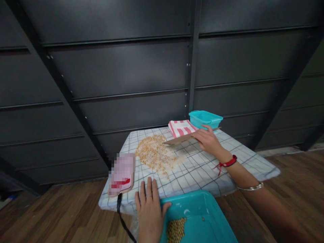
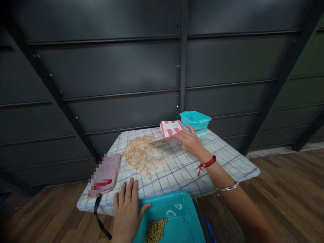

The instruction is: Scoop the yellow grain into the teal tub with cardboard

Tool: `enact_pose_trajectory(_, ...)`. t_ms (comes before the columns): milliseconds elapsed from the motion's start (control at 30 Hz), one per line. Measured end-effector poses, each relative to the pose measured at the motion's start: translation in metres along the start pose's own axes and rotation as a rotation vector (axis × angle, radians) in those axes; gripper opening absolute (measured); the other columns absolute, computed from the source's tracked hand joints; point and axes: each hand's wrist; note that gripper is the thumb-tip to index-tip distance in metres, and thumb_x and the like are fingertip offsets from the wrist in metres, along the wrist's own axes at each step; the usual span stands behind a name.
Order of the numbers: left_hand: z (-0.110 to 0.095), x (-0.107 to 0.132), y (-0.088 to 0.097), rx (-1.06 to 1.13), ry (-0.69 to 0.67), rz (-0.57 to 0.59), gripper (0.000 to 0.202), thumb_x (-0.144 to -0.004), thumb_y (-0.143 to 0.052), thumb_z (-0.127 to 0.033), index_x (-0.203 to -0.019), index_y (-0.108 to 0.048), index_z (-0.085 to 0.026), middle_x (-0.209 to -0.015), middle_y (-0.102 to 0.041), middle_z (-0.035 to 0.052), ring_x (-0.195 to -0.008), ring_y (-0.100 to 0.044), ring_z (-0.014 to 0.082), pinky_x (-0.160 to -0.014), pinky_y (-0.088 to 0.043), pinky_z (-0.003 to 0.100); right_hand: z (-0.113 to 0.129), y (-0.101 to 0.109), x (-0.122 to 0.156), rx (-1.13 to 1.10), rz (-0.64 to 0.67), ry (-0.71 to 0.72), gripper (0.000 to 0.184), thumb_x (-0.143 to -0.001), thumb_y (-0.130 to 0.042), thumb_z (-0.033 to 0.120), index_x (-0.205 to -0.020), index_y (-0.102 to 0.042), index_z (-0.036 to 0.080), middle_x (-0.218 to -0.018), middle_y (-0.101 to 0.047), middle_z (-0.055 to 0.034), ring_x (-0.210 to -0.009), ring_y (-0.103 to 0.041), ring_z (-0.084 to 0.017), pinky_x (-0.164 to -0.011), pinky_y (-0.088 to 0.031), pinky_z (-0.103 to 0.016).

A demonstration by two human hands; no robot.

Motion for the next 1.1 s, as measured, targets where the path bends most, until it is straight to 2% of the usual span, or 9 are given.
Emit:
enact_pose_trajectory(100,0.002,0.001,-0.004,0.006,-0.036,0.023,0.064,-0.079,-0.052,-0.053,-0.133,-0.047,-0.019,-0.137,-0.051,0.0152,-0.126,-0.042,0.036,-0.096,-0.038,0.052,0.006,-0.017,0.004,0.008,-0.047,0.005,0.035,-0.072,-0.041,-0.001,-0.09,-0.061,0.019,-0.081,-0.068,-0.0042,-0.078,-0.06,-0.019,-0.09,-0.036,-0.043)
enact_pose_trajectory(167,-0.002,0.001,-0.004,0.008,0.011,0.033,0.062,-0.078,-0.056,-0.048,-0.132,-0.048,-0.018,-0.137,-0.051,0.0154,-0.126,-0.041,0.0367,-0.098,-0.036,0.053,0.009,-0.024,0.009,0.01,-0.074,0.018,0.035,-0.073,-0.04,-0.002,-0.091,-0.061,0.019,-0.08,-0.068,-0.0038,-0.077,-0.06,-0.018,-0.089,-0.036,-0.042)
enact_pose_trajectory(333,-0.012,-0.002,0.0,-0.001,0.08,0.007,0.059,-0.074,-0.061,-0.044,-0.127,-0.054,-0.017,-0.135,-0.053,0.0141,-0.125,-0.042,0.0364,-0.099,-0.036,0.053,0.014,-0.032,0.017,0.003,-0.087,0.037,0.036,-0.073,-0.039,-0.002,-0.092,-0.062,0.019,-0.08,-0.068,-0.004,-0.077,-0.059,-0.018,-0.09,-0.034,-0.043)
enact_pose_trajectory(433,-0.012,-0.004,0.005,0.023,0.094,0.042,0.061,-0.075,-0.06,-0.047,-0.127,-0.053,-0.018,-0.135,-0.053,0.0135,-0.125,-0.042,0.0362,-0.099,-0.036,0.053,0.017,-0.034,0.017,-0.011,-0.072,0.034,0.038,-0.073,-0.039,-0.003,-0.093,-0.062,0.02,-0.08,-0.068,-0.0035,-0.076,-0.058,-0.018,-0.09,-0.035,-0.043)
enact_pose_trajectory(567,-0.009,-0.005,0.007,0.049,0.108,0.082,0.058,-0.076,-0.058,-0.046,-0.127,-0.054,-0.019,-0.136,-0.053,0.0126,-0.127,-0.041,0.0356,-0.1,-0.036,0.053,0.02,-0.031,0.015,-0.047,-0.06,0.049,0.037,-0.074,-0.039,-0.001,-0.093,-0.062,0.021,-0.08,-0.068,-0.0022,-0.078,-0.059,-0.018,-0.089,-0.036,-0.043)
enact_pose_trajectory(700,-0.009,-0.004,0.002,0.043,0.126,0.051,0.058,-0.074,-0.06,-0.04,-0.127,-0.054,-0.019,-0.137,-0.052,0.0127,-0.128,-0.039,0.036,-0.102,-0.033,0.055,0.021,-0.019,0.011,-0.094,-0.047,0.085,0.033,-0.075,-0.04,0.001,-0.093,-0.06,0.021,-0.08,-0.068,-0.0015,-0.077,-0.06,-0.018,-0.088,-0.037,-0.043)
enact_pose_trajectory(867,-0.006,-0.004,0.002,0.074,0.139,0.029,0.06,-0.072,-0.063,-0.041,-0.126,-0.055,-0.018,-0.135,-0.054,0.013,-0.127,-0.04,0.0372,-0.101,-0.034,0.055,0.022,-0.005,0.0,-0.114,-0.04,0.095,0.03,-0.077,-0.042,0.002,-0.094,-0.059,0.02,-0.077,-0.067,-0.0021,-0.074,-0.06,-0.018,-0.09,-0.037,-0.044)
enact_pose_trajectory(1100,0.002,-0.003,0.003,0.089,0.107,0.054,0.063,-0.071,-0.066,-0.042,-0.128,-0.053,-0.019,-0.136,-0.053,0.0131,-0.126,-0.043,0.0365,-0.099,-0.038,0.052,0.04,-0.009,-0.025,-0.128,0.05,0.093,0.03,-0.077,-0.041,0.003,-0.093,-0.059,0.02,-0.076,-0.066,-0.0015,-0.074,-0.06,-0.017,-0.09,-0.038,-0.042)
Point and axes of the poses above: each hand's wrist, its own x-axis away from the middle knuckle, its own y-axis out of the back of the hand, z = x × y
